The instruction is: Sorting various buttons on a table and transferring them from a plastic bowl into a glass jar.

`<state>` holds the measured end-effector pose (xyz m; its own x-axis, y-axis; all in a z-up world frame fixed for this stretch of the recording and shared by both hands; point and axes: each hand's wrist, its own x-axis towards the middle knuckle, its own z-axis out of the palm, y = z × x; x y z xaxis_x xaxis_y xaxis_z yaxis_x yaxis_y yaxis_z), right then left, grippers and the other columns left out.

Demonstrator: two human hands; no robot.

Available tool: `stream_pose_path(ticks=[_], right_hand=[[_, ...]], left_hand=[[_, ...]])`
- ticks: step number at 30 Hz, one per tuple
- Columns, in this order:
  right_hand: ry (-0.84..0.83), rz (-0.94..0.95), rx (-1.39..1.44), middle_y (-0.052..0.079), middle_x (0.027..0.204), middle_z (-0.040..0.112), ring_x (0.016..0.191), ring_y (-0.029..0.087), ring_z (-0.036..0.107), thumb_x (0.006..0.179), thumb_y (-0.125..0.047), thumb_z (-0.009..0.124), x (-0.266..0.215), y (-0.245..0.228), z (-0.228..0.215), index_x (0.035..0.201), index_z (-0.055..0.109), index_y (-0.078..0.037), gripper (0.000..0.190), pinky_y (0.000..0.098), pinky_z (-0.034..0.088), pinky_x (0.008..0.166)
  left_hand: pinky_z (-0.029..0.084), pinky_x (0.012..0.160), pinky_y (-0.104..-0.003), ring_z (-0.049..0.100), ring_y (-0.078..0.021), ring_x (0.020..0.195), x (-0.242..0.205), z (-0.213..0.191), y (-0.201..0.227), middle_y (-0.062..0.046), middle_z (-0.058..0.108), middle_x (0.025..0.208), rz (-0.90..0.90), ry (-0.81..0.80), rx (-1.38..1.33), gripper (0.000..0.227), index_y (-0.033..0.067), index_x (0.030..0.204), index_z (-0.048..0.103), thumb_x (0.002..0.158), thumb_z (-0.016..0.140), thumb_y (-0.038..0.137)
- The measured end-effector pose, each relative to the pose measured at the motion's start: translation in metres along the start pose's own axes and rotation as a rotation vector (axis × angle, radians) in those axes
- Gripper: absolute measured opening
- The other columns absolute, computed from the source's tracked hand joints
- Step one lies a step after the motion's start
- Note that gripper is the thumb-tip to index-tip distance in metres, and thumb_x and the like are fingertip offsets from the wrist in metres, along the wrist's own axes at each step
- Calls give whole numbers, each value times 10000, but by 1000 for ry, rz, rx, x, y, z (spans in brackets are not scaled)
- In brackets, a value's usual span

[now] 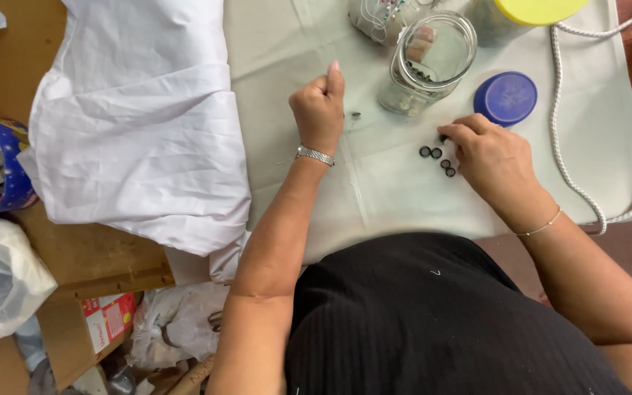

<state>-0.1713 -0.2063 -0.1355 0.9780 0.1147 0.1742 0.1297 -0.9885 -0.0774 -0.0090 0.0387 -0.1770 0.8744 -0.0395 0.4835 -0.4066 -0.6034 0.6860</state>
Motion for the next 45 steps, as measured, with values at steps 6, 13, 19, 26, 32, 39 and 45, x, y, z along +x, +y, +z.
stream_pose_path(ticks=[6, 13, 19, 26, 32, 39, 45], right_hand=[[-96, 63, 27, -23, 970, 645, 681, 249, 628, 898, -5, 596, 7, 1, 21, 990, 782, -258, 327, 395, 456, 421], [-39, 149, 318, 24, 990, 681, 716, 230, 600, 849, 33, 610, 12, -3, -35, 1081, 741, -131, 313, 377, 499, 679], [52, 223, 436, 48, 957, 665, 619, 170, 466, 985, -1, 754, 5, 3, -71, 1081, 753, -82, 126, 312, 444, 713], [333, 165, 555, 163, 1050, 675, 833, 216, 560, 1109, 141, 778, 24, 0, -101, 1173, 756, 51, 113, 324, 468, 789], [574, 47, 603, 248, 1092, 653, 967, 297, 576, 1136, 240, 754, 59, -15, -121, 1151, 697, 116, 137, 364, 482, 804], [399, -224, 598, 301, 1270, 646, 1103, 365, 680, 1110, 266, 726, 90, -28, -122, 1221, 774, 142, 173, 378, 557, 869], [-30, 75, -56, -20, 1221, 747, 993, 231, 716, 923, -119, 694, 35, 11, -64, 1358, 786, -273, 470, 338, 559, 855]], left_hand=[[257, 429, -256, 328, -90, 399, 79, -66, 138, 15, 343, 430, -141, 17, -815, 569, 113, 494, 341, 970, 514, 373], [281, 392, -425, 389, -236, 417, 91, 18, 167, -28, 415, 466, 517, 65, -160, 444, 154, 548, 451, 922, 435, 393], [378, 433, -432, 532, -263, 499, 83, 24, 161, -18, 540, 594, 625, -77, -71, 313, 150, 659, 505, 890, 590, 343], [332, 387, -364, 433, -146, 468, 84, 7, 167, 33, 377, 522, 535, -77, 44, 282, 163, 913, 428, 1008, 454, 427], [565, 840, -310, 725, -156, 805, 81, 0, 153, 50, 694, 895, 98, -365, -480, 213, 265, 1240, 459, 1058, 504, 367], [537, 662, -216, 574, -73, 660, 82, -48, 87, 20, 575, 750, -19, 65, -822, 87, 157, 1082, 513, 1067, 524, 241], [497, 1081, -482, 567, -360, 1292, -19, -66, -15, -145, 627, 1367, 464, -544, 163, 402, 80, 1336, 609, 957, 727, 147]])
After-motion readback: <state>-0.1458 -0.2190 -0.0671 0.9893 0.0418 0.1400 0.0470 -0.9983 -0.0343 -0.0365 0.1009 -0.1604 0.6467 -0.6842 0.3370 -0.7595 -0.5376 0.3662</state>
